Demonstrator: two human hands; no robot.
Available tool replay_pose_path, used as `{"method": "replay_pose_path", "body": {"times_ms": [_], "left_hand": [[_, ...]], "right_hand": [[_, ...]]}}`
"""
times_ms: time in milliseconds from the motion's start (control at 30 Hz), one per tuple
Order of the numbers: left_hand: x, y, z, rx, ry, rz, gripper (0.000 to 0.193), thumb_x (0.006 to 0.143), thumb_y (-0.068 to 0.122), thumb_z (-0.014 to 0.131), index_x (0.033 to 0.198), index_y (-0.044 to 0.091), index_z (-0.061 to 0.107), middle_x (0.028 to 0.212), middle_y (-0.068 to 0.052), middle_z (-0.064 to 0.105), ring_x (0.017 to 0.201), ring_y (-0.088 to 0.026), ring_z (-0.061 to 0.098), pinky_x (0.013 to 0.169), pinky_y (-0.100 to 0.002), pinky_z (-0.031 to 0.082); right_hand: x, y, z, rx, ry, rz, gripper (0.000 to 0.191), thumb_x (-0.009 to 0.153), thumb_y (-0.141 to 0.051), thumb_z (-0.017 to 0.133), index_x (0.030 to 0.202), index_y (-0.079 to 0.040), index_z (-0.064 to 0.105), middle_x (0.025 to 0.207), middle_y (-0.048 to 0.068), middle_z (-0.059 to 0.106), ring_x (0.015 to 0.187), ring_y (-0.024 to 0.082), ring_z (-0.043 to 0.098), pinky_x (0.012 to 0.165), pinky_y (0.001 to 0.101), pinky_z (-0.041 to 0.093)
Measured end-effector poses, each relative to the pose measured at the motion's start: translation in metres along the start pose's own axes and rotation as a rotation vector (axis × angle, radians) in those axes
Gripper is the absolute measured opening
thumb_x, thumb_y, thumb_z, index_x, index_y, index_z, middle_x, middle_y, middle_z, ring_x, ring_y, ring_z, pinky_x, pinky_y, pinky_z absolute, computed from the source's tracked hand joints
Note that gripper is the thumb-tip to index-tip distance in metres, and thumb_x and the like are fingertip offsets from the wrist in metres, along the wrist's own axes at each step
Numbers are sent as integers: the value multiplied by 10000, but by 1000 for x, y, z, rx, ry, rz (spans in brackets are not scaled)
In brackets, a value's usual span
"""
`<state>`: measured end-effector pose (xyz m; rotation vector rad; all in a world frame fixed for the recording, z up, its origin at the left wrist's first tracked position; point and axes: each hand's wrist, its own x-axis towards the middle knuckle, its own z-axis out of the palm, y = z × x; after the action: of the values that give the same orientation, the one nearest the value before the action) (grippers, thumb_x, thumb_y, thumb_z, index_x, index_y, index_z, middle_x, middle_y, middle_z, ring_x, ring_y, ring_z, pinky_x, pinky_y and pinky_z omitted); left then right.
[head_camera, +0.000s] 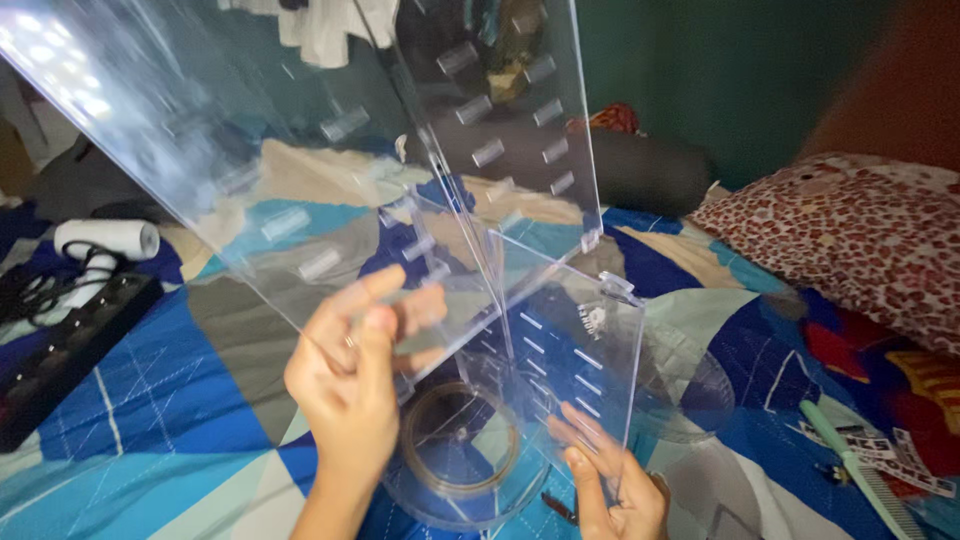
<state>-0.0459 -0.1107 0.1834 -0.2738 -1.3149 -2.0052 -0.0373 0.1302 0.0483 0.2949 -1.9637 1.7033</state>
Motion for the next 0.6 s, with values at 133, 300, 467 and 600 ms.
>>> {"method": "replay_pose_path", "body": {"times_ms": [133,300,467,600], "left_hand": [[28,23,20,-13,9,168,406,1063,124,532,1423,-2,393,1096,-276,738,933,-273,781,610,-352,670],[53,44,19,5,51,264,484,1111,107,520,1524,64,271,1124,-273,715,947,-289,781,626,-372,642],[52,40,-5,91,124,246,565,1104,86,545,1562,86,215,1157,-245,690,975,-295,779,612,-384,632],[38,18,-36,215,146,87,636,1051,85,549,1604,114,235,1059,-248,706,894,-286,763,548,-376,626]], "right_hand": [[7,22,-25,13,23,103,390,906,3,591,1278,115,624,1194,284,775,1089,331,782,912,434,591],[28,69,-71,79,-106,285,540,918,-58,581,1420,70,429,1241,296,694,1185,346,719,948,501,609],[29,101,-123,344,-65,448,647,913,-118,578,1507,-67,328,1278,378,653,1194,461,665,899,618,582],[52,96,-190,734,-353,499,625,933,-167,555,1494,-184,280,1467,329,500,1322,449,573,938,630,490]]}}
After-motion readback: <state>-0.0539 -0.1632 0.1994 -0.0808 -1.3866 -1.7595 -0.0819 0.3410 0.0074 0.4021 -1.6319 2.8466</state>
